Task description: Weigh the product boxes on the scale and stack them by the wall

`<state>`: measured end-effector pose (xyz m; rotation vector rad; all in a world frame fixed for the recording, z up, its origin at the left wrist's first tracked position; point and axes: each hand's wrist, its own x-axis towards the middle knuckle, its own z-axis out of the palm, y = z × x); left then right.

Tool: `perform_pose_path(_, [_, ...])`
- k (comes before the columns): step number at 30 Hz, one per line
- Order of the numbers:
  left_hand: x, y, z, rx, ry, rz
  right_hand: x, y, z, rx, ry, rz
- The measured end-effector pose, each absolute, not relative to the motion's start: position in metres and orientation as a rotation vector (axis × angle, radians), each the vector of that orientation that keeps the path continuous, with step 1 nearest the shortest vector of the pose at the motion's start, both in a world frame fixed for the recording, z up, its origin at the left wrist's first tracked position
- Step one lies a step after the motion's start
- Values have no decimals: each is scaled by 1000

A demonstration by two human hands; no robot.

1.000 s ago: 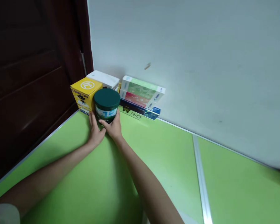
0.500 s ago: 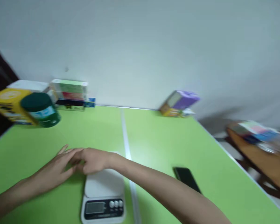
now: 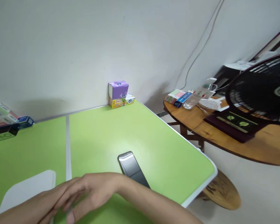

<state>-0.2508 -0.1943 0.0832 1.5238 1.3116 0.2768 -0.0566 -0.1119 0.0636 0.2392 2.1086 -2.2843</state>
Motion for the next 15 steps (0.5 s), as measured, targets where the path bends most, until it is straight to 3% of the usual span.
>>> perform_pose_path(5, [-203, -121, 86, 1588, 1267, 262, -3, -64, 41, 360, 1918, -2828])
perform_pose_path(8, [-177, -49, 74, 1718, 1474, 373, 18, -10, 27, 843, 2222, -2918])
perform_pose_path(11, [-153, 36, 63, 1704, 1657, 694, 31, 66, 14, 1625, 2570, -2793])
perform_pose_path(15, [-120, 136, 59, 1600, 1522, 1142, 42, 182, 8, 2175, 2908, -2351])
